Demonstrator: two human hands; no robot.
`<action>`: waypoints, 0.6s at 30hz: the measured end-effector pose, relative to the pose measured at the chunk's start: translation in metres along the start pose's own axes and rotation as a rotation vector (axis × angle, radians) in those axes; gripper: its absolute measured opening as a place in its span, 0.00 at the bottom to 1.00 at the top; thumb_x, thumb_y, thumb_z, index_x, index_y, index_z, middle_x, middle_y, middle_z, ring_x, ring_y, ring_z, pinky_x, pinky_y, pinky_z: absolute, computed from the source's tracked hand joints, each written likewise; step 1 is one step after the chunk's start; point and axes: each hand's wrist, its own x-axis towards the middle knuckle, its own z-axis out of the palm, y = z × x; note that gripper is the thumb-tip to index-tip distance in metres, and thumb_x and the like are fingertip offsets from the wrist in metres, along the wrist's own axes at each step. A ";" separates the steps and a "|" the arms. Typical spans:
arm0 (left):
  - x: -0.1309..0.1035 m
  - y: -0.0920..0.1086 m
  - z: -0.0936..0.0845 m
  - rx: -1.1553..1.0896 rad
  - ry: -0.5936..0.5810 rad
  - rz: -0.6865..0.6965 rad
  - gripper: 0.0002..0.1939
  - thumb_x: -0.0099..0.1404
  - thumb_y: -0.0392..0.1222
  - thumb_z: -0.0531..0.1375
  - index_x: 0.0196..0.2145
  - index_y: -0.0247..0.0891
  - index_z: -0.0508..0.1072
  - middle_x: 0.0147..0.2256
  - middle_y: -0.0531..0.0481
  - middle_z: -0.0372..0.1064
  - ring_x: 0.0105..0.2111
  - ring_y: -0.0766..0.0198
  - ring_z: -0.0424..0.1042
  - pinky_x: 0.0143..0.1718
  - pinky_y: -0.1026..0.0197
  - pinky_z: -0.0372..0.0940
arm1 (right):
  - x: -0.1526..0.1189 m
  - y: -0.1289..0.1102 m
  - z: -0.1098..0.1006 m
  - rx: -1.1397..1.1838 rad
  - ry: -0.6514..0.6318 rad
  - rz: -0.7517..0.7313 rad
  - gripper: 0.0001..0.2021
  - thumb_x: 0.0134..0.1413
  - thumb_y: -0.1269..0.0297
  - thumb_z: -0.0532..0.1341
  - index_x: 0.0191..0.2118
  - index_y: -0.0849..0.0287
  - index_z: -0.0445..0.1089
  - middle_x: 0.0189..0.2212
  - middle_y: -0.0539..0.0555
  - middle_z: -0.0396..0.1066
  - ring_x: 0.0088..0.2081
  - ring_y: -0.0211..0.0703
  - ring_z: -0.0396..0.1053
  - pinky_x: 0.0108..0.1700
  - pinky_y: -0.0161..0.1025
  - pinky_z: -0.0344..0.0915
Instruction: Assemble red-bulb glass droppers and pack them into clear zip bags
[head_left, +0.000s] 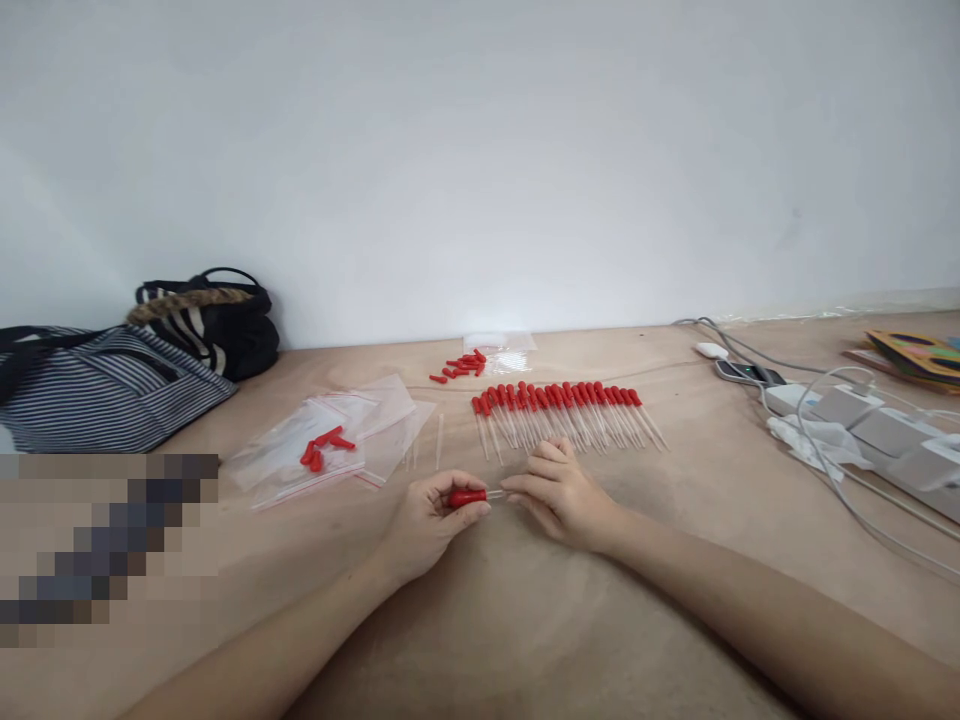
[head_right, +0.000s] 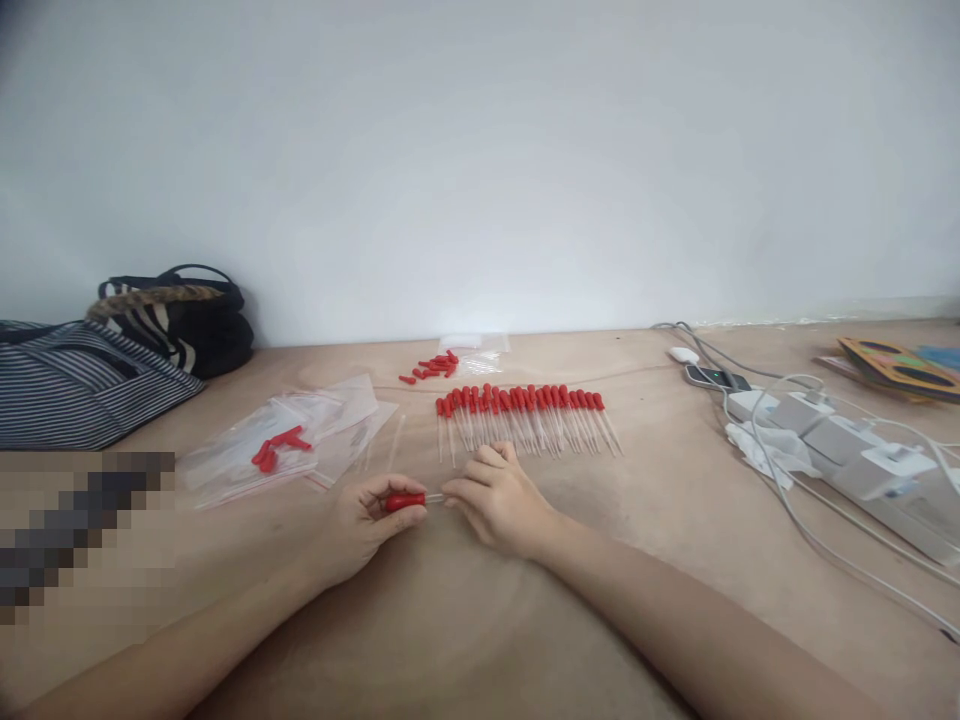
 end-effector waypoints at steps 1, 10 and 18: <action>0.000 -0.001 0.000 0.011 0.004 0.010 0.10 0.46 0.40 0.64 0.29 0.35 0.72 0.22 0.53 0.71 0.24 0.67 0.69 0.27 0.66 0.66 | -0.001 0.000 0.001 0.029 0.004 0.021 0.10 0.56 0.66 0.52 0.34 0.61 0.69 0.23 0.52 0.66 0.31 0.39 0.55 0.35 0.39 0.51; -0.004 -0.001 0.006 0.056 0.072 0.036 0.08 0.46 0.42 0.65 0.26 0.36 0.75 0.24 0.50 0.74 0.23 0.64 0.70 0.27 0.62 0.67 | -0.004 -0.007 0.008 0.096 0.072 0.022 0.09 0.55 0.69 0.51 0.32 0.62 0.68 0.23 0.54 0.65 0.29 0.40 0.55 0.31 0.38 0.55; -0.002 0.006 0.000 0.063 0.032 -0.021 0.12 0.46 0.44 0.65 0.28 0.35 0.72 0.22 0.52 0.72 0.23 0.65 0.69 0.27 0.63 0.66 | -0.003 -0.002 0.007 0.038 0.014 0.034 0.10 0.56 0.64 0.52 0.36 0.60 0.69 0.25 0.54 0.68 0.30 0.39 0.58 0.33 0.38 0.55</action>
